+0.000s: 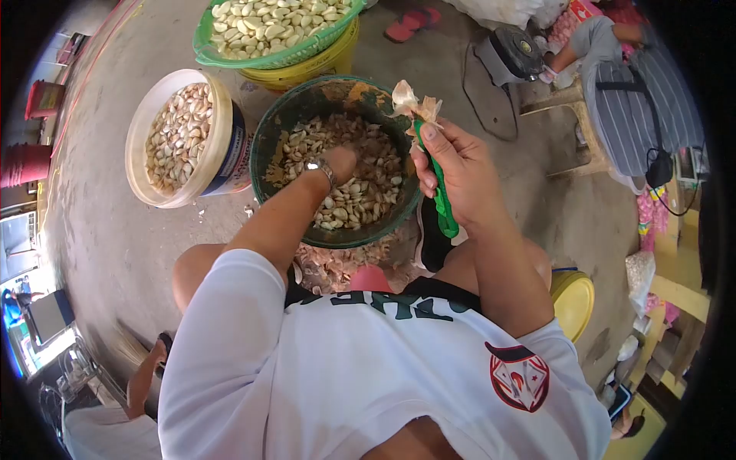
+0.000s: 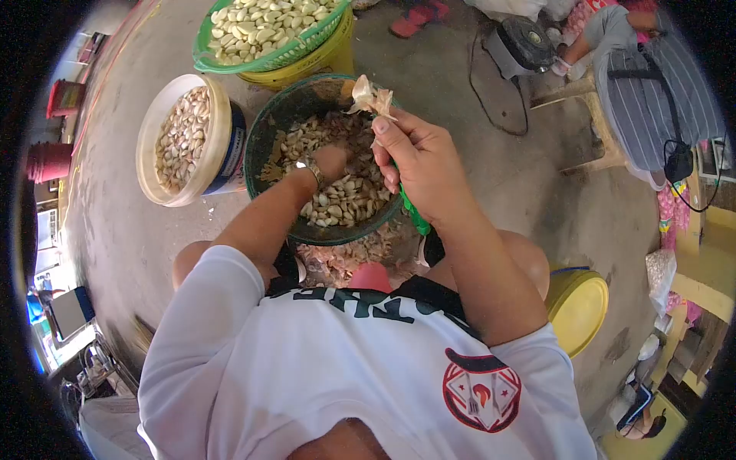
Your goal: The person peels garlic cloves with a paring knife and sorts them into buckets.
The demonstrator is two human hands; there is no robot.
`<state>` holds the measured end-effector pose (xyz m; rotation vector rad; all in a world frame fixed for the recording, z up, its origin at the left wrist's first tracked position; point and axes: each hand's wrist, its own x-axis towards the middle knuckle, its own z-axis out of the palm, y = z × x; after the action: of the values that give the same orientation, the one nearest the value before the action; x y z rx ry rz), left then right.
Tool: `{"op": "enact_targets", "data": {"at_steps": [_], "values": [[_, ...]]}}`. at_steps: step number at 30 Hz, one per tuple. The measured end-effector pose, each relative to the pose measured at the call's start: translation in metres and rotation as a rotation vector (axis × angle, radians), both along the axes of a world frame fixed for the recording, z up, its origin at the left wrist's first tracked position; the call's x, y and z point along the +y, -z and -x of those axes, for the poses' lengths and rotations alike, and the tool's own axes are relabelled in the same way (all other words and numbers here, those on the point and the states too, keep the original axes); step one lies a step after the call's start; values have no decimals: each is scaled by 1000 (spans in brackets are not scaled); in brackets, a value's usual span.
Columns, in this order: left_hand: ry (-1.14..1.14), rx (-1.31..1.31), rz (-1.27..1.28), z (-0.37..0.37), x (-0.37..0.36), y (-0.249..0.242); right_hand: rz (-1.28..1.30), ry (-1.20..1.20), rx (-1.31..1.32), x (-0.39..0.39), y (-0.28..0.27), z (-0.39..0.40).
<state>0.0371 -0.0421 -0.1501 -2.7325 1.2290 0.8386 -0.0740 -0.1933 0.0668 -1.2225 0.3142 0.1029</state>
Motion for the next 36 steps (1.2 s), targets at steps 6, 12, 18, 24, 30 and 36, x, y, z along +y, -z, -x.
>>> {"op": "enact_targets", "data": {"at_steps": [6, 12, 18, 24, 30, 36], "values": [[74, 49, -262, -2, 9, -4, 10, -104, 89, -7, 1, 5], [151, 56, -427, -12, 13, -8, 131, -172, 100, -5, 3, 8], [-52, 47, -348, -12, 25, -9, 866, -464, -197, 4, 7, 9], [138, -78, -307, 0, 35, -53, 1003, -925, -402, 38, -53, 20], [-237, -78, 111, 16, 52, -88, 1206, -836, -191, 50, -33, 10], [-132, -137, 229, 48, 65, -141, 1293, -853, -156, 55, 2, 12]]}}
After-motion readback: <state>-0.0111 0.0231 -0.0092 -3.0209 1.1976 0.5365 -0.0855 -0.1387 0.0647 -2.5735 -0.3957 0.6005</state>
